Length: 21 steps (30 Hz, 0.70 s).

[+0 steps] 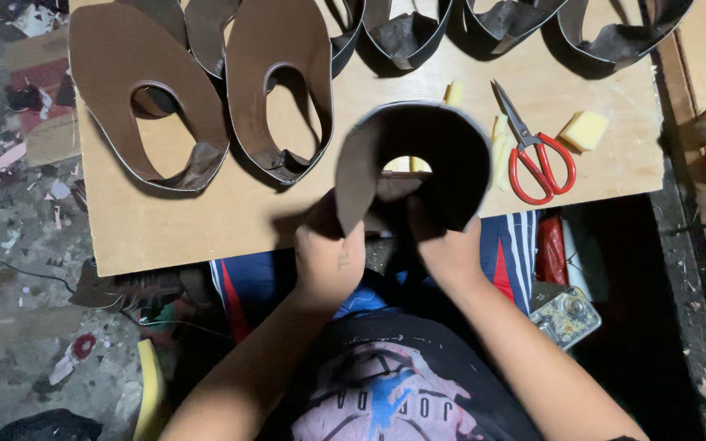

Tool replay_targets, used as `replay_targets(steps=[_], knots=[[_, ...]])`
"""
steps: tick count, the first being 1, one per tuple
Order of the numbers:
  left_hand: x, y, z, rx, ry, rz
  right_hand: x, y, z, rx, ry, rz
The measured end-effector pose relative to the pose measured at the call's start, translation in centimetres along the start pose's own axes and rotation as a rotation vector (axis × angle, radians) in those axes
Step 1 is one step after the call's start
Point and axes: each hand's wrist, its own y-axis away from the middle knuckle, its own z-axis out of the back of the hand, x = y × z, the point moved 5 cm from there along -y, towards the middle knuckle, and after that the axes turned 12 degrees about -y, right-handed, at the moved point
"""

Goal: The person cuts a yellow foam block into strips with red-handled scissors on a wooden board, then picks up a brown shoe upper and presses the foam strips inside it, working on their lap. They finish one upper and set it with a pile of completed uppers on the board.

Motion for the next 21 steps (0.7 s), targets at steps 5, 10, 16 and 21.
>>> replay_targets(steps=[5,10,16,21], knots=[[-2.9,0.2,1.4,0.304,0.435,-0.118,-0.4,-0.6,-0.1,0.118,-0.47,-0.376],[-2.8,0.5,1.4,0.625,0.868,0.308,1.0,0.9,-0.1,0.294,-0.989,-0.835],[-4.0,1.2,2.0,0.601,0.786,0.363,3.4,-0.4,0.3,0.145,-0.729,-0.617],[-5.5,0.4,4.6,0.492,0.431,0.092,5.5,0.5,2.4,0.285,-0.984,-0.483]])
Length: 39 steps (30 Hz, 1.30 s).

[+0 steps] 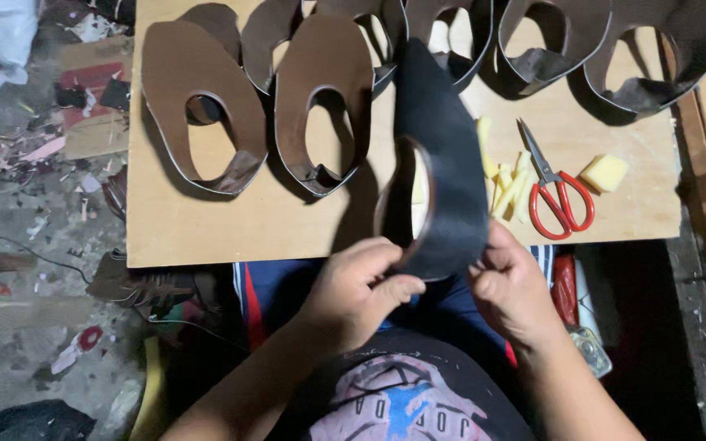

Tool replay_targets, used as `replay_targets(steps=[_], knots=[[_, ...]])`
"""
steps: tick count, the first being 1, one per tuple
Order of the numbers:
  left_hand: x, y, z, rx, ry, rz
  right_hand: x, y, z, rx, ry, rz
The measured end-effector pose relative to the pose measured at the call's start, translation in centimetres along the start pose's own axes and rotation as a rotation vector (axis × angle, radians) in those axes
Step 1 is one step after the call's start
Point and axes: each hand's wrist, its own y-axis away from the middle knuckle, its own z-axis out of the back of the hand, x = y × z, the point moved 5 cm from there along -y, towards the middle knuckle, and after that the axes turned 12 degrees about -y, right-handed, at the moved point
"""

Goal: The person cuts a yellow foam block into strips with red-handled scissors on a wooden board, then picks up a brown shoe upper and presses the foam strips inside it, working on their lap. They finish one upper and set it with a pile of completed uppers on the board.

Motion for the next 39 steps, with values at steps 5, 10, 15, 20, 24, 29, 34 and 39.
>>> replay_targets(steps=[5,10,15,20,24,29,34,39], knots=[[-2.9,1.2,-0.1,0.093,-0.173,-0.333,-2.4,1.8,2.7,0.044,-0.198,-0.127],[-2.2,1.8,0.5,0.175,-0.1,-0.235,-3.8,2.4,4.8,0.066,-0.178,-0.14],[-0.3,2.2,0.6,0.112,-0.024,-0.216,-3.0,1.9,2.9,0.033,-0.116,-0.077],[4.7,2.1,0.2,0.116,0.52,0.195,0.7,1.3,-2.2,0.223,0.683,0.243],[5.3,2.4,-0.4,0.054,0.73,0.079,1.1,1.3,-5.6,0.386,1.168,0.531],[5.5,2.3,-1.2,-0.124,0.593,0.103,-0.1,1.4,-7.1,0.444,1.57,0.595],[6.8,2.7,-1.1,-0.13,0.51,0.339,-1.5,1.6,-7.8,0.469,1.579,0.544],[7.6,2.5,-1.9,0.115,0.536,0.267,0.1,1.8,-7.0,0.407,1.463,0.565]])
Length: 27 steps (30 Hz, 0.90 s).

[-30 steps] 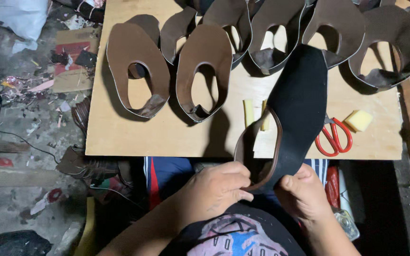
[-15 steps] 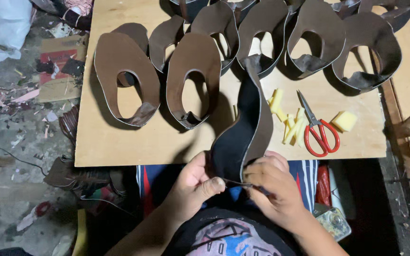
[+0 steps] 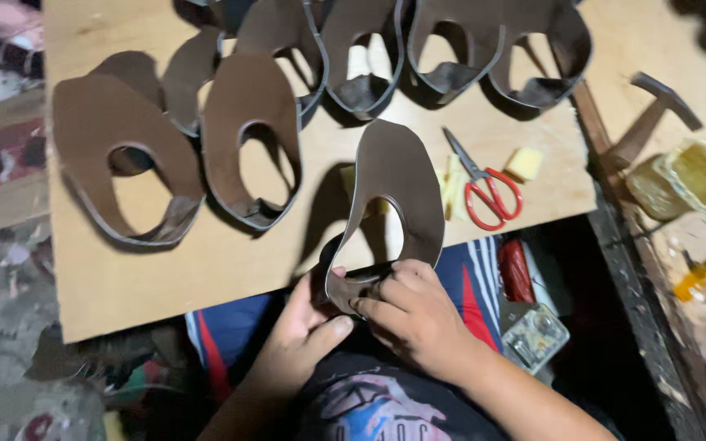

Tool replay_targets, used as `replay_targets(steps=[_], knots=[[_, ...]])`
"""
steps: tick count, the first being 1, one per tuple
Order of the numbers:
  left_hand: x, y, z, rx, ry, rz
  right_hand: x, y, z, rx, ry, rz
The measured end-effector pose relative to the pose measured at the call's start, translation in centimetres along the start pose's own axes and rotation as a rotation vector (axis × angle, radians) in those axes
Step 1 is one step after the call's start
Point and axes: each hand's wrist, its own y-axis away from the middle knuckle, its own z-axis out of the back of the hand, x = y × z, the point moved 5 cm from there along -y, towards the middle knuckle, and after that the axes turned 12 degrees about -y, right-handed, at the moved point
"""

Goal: The person cuts a yellow foam block into strips with red-handled scissors on a wooden board, then picks up a brown shoe upper and presses the foam strips inside it, working on their lap. They finish one upper and set it with a pile of completed uppers on the board.

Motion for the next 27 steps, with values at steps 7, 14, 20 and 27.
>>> replay_targets(steps=[7,14,20,27], knots=[[4.4,-1.6,4.6,-0.056,-0.12,0.134,0.2,6.1,8.4,-0.336,0.207,-0.171],[6.0,-2.2,6.2,-0.078,-0.19,0.139,0.5,11.4,12.4,-0.531,0.473,-0.42],[2.5,-1.4,-1.6,0.107,-0.108,0.105,0.1,6.1,7.2,-0.267,0.312,-0.167],[-1.3,0.5,1.7,-0.615,-0.171,-0.216,1.9,0.2,0.8,-0.072,0.179,0.136]])
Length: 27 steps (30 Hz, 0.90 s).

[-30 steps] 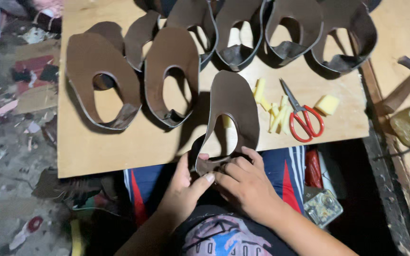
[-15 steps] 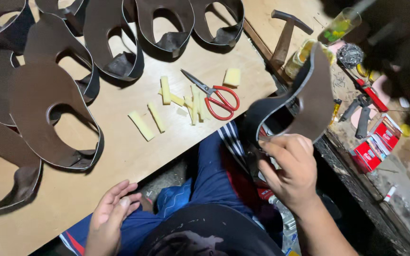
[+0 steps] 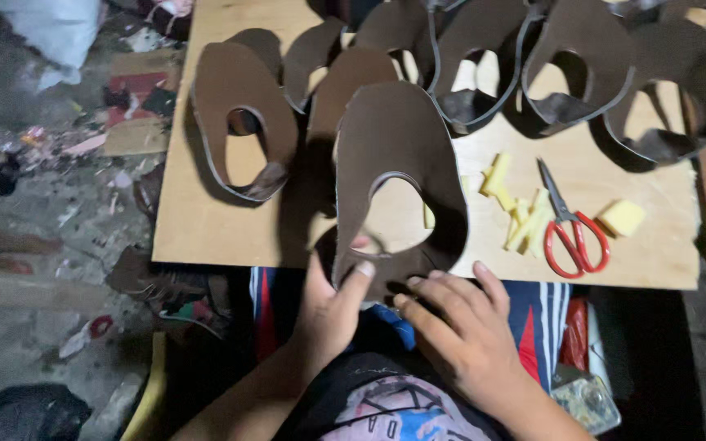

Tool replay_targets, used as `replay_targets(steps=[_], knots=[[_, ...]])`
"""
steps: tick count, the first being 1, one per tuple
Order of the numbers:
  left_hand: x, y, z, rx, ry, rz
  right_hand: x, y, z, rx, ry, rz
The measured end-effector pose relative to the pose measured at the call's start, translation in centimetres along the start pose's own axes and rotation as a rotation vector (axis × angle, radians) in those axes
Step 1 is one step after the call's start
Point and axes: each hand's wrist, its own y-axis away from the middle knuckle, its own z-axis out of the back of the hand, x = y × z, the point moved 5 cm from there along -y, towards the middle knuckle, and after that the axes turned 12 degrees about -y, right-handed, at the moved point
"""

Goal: The person cuts a yellow foam block into strips with red-handled scissors on a wooden board, then picks up a brown shoe upper and presses the foam strips inside it, working on their lap. They finish one upper and set it with a pile of completed uppers on the board.

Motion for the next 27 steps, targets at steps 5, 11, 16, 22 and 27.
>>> replay_targets(steps=[5,11,16,22,27], knots=[[0.8,0.0,14.1,-0.809,-0.321,0.006,-4.0,0.7,-0.3,-0.086,-0.08,-0.207],[2.9,-1.0,23.8,-0.831,-0.252,0.134,-8.7,5.7,-2.2,-0.014,-0.089,-0.503],[5.5,-2.5,24.9,-0.634,-0.189,0.407,-10.4,8.0,-3.1,0.01,-0.14,-0.596],[6.6,-4.4,26.4,-0.619,-0.436,0.448,-11.9,10.3,-3.1,-0.009,-0.126,-0.658],[1.1,-3.9,24.3,-0.952,-0.88,-0.242,-14.4,14.5,-2.4,-0.212,-0.084,-0.867]])
